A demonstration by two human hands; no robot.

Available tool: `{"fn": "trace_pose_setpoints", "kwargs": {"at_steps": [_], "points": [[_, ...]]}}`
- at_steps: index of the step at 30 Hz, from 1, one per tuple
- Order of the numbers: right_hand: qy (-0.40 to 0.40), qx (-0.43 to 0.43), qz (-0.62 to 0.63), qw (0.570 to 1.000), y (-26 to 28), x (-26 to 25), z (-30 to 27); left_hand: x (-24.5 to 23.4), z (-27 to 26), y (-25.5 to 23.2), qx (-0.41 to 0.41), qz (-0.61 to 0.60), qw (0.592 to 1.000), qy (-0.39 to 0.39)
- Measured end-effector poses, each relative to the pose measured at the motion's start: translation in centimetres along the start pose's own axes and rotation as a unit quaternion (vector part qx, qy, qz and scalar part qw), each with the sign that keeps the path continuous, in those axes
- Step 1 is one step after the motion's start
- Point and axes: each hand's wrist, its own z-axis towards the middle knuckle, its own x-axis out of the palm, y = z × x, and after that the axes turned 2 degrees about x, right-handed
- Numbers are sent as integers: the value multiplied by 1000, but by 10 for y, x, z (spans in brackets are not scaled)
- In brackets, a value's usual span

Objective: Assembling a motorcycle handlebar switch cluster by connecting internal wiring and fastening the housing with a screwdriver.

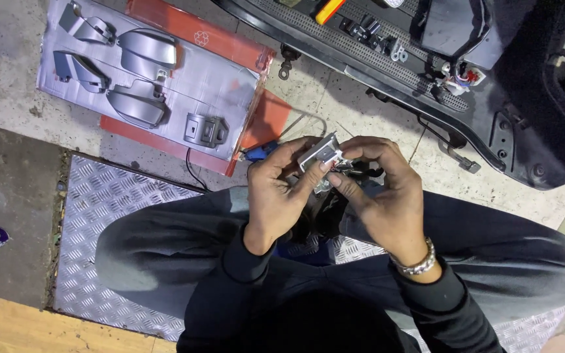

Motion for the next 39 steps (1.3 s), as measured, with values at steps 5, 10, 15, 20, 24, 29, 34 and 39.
{"fn": "trace_pose_setpoints", "kwargs": {"at_steps": [5,10,15,20,24,29,34,39], "points": [[44,28,98,994,-1,-15,0,-3,0,1,-40,-49,998,-13],[-7,-64,-83,994,1,-11,-7,-1,0,-1,-34,-38,999,-17],[-10,-212,-269,939,6,-8,-7,0,1,-6,79,106,990,-39],[9,-155,-250,956,14,-4,-2,4,0,-4,133,165,976,-58],[24,-54,-170,984,17,-1,1,5,-1,-5,160,174,969,-66],[-15,14,-69,997,0,7,1,14,1,18,206,150,956,-145],[-18,69,-42,997,-2,9,5,17,1,29,248,165,942,-156],[14,163,46,985,-7,6,12,19,2,37,300,199,918,-168]]}}
